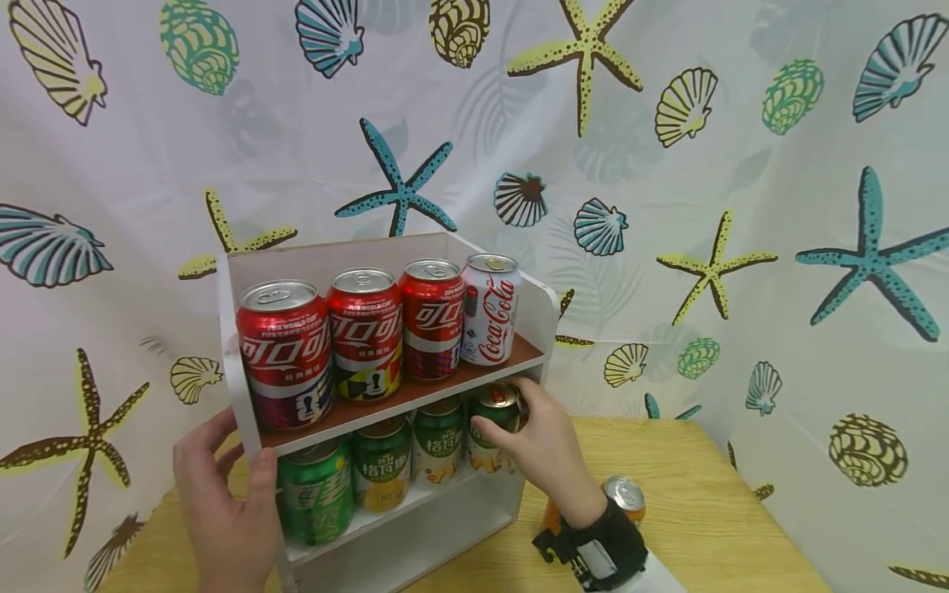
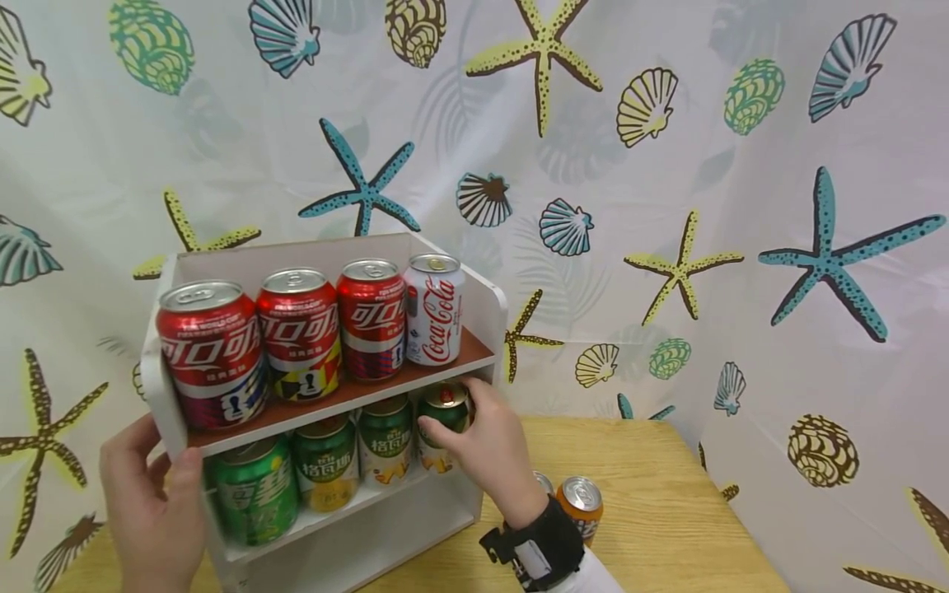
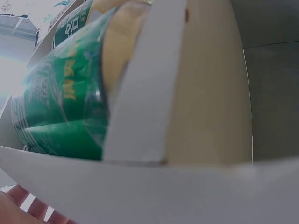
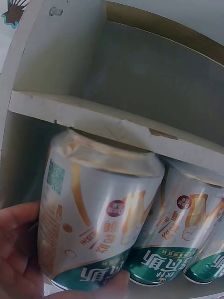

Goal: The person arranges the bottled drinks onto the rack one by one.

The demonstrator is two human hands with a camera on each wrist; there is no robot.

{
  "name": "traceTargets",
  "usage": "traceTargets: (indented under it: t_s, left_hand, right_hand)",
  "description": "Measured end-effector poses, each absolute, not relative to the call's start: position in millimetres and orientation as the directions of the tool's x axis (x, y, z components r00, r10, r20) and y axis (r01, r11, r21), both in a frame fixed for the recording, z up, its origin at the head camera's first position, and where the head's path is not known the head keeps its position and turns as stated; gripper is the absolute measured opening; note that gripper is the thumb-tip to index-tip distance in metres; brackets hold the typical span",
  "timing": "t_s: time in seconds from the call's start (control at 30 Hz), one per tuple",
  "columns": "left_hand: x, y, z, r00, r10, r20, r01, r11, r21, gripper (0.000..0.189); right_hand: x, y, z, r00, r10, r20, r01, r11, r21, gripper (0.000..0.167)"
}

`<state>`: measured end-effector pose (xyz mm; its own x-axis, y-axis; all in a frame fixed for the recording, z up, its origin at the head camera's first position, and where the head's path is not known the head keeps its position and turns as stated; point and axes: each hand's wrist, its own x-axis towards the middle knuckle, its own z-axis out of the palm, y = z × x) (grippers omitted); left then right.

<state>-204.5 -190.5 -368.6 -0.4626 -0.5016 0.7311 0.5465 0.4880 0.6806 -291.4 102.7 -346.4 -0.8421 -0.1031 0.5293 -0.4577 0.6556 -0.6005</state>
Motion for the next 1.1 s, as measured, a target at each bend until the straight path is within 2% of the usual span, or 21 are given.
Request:
traceTargets:
  t_s: [0.23, 0.33, 0.6, 0.77, 0.9, 1.1]
  left_hand:
    - [-203.5, -189.3, -366.4, -0.461, -0.503, 0.731, 0.553, 0.481, 0.680, 0.049]
    - [-203.2, -190.2, -366.0, -0.483, -0.509, 0.713, 0.539, 0.469, 0.700, 0.050]
    - [-204.8, -188.4, -368.0, -0.456, -0.508, 0.731, 0.542, 0.493, 0.681, 0.048]
    - [-204.5, -187.5, -367.2, -0.452, -0.505, 0.735, 0.550, 0.491, 0.675, 0.049]
    - [-202.0, -188.2, -365.9, -0.474, -0.507, 0.720, 0.547, 0.471, 0.692, 0.052]
    - [-200.8, -187.1, -363.9, -0.460, -0.509, 0.728, 0.560, 0.470, 0.682, 0.051]
  right_hand:
    - [-292.9, 99.5, -343.7, -0.872, -0.108, 0.478, -0.421, 0.663, -0.619, 0.063]
    - [-292.5, 97.3, -344.6, -0.873, -0.107, 0.476, -0.416, 0.672, -0.613, 0.065]
    - [-295.7, 98.6, -348.8, -0.873, -0.158, 0.462, -0.448, 0.635, -0.630, 0.076]
    - [-300.3, 102.0, -349.5, -0.876, -0.200, 0.439, -0.465, 0.590, -0.660, 0.075]
    - [-303.0, 103.2, -350.2, -0.876, -0.221, 0.428, -0.473, 0.561, -0.679, 0.073]
    - [-305.2, 105.4, -351.2, -0.868, -0.242, 0.433, -0.491, 0.538, -0.685, 0.074]
